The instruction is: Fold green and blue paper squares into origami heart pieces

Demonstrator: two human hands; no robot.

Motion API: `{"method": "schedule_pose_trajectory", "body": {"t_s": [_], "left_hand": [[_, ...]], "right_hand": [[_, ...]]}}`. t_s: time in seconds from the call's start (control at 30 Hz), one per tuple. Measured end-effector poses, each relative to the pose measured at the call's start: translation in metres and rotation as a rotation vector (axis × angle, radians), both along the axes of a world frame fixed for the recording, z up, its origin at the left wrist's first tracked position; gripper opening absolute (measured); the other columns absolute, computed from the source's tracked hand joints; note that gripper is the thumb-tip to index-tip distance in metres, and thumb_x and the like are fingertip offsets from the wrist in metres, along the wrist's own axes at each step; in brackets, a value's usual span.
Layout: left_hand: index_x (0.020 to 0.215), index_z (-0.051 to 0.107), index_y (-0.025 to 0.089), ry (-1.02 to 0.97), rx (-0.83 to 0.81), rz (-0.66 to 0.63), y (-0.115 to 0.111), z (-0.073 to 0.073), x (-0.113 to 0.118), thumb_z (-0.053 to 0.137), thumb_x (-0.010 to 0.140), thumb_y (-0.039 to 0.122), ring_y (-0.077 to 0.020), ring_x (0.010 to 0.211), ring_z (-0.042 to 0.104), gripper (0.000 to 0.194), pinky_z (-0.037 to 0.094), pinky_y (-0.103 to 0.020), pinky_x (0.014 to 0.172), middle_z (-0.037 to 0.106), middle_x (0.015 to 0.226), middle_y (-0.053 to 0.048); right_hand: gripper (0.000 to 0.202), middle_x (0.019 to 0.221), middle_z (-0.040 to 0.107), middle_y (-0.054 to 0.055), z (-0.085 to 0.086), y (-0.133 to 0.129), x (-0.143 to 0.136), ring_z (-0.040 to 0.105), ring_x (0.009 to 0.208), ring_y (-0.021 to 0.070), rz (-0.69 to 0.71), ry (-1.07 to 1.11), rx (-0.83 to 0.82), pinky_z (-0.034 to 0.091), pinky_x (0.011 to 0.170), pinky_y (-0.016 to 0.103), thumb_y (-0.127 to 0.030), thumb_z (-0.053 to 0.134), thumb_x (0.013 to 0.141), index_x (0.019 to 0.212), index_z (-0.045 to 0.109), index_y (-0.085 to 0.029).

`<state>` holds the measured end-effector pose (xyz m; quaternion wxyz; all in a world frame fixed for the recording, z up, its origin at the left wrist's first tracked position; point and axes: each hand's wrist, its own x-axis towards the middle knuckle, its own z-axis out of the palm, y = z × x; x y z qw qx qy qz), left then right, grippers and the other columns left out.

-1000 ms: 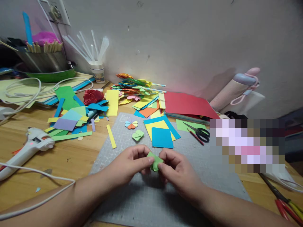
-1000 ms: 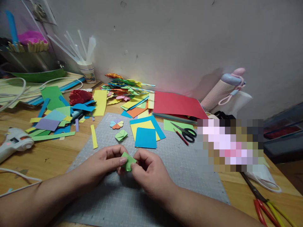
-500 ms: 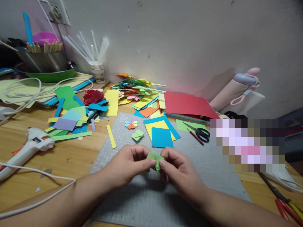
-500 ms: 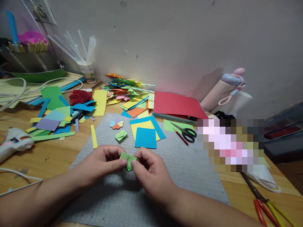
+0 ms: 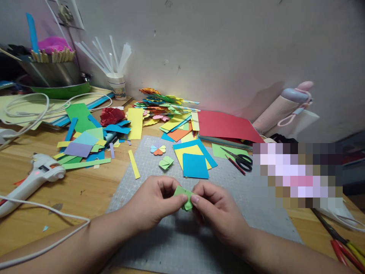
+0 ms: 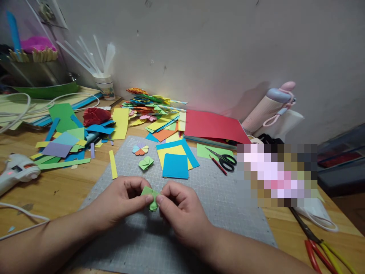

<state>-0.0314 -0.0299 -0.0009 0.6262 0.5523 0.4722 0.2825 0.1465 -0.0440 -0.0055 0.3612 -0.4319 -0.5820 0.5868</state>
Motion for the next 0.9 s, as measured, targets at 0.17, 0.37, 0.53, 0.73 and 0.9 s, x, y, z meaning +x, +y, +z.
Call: {"method": "schedule_pose_trajectory", "body": {"t_s": [0.17,0.37,0.53,0.73,0.9], "left_hand": [[0.063,0.051,0.016,-0.016,-0.016,-0.057,0.0,-0.001,0.0,0.063,0.073,0.036,-0.0094,0.053,0.031,0.025,0.024,-0.023,0.05,0.039,0.054,0.006],[0.066,0.049,0.016,-0.072,-0.005,0.062,0.003,0.0,0.0,0.062,0.07,0.034,-0.0104,0.058,0.037,0.023,0.029,-0.024,0.056,0.044,0.059,0.005],[0.066,0.049,0.016,-0.058,-0.019,0.073,0.002,0.0,0.0,0.062,0.07,0.033,-0.0106,0.057,0.038,0.022,0.029,-0.024,0.056,0.043,0.059,0.006],[0.064,0.049,0.017,-0.057,-0.058,0.064,-0.001,0.0,0.006,0.062,0.068,0.038,-0.0104,0.055,0.036,0.025,0.027,-0.024,0.054,0.042,0.058,0.006],[0.067,0.05,0.018,0.0,-0.004,0.002,-0.002,-0.003,0.004,0.06,0.07,0.035,-0.0107,0.054,0.034,0.02,0.025,-0.023,0.053,0.04,0.055,0.007]], "right_hand": [[0.027,0.049,0.045,-0.006,0.0,0.0,-0.001,0.039,0.044,0.0074,0.025,0.091,-0.126,0.031,0.045,0.021,-0.032,0.055,0.082,0.061,0.045,-0.018],[0.03,0.054,0.05,-0.005,-0.005,0.003,-0.005,0.047,0.046,0.0085,0.108,0.105,-0.143,0.04,0.047,0.022,-0.042,0.059,0.082,0.069,0.047,-0.018],[0.035,0.052,0.047,-0.006,-0.005,0.001,-0.005,0.043,0.042,0.0071,0.102,0.069,-0.164,0.036,0.042,0.02,-0.045,0.057,0.082,0.065,0.041,-0.019],[0.034,0.052,0.034,-0.008,-0.001,0.0,-0.008,0.028,0.047,0.0069,0.024,-0.042,-0.021,0.025,0.043,0.02,-0.036,0.058,0.079,0.06,0.036,-0.02],[0.033,0.053,0.031,-0.007,-0.001,0.003,-0.011,0.025,0.05,0.0076,0.036,-0.052,-0.022,0.022,0.045,0.02,-0.033,0.059,0.074,0.057,0.034,-0.021]]}}
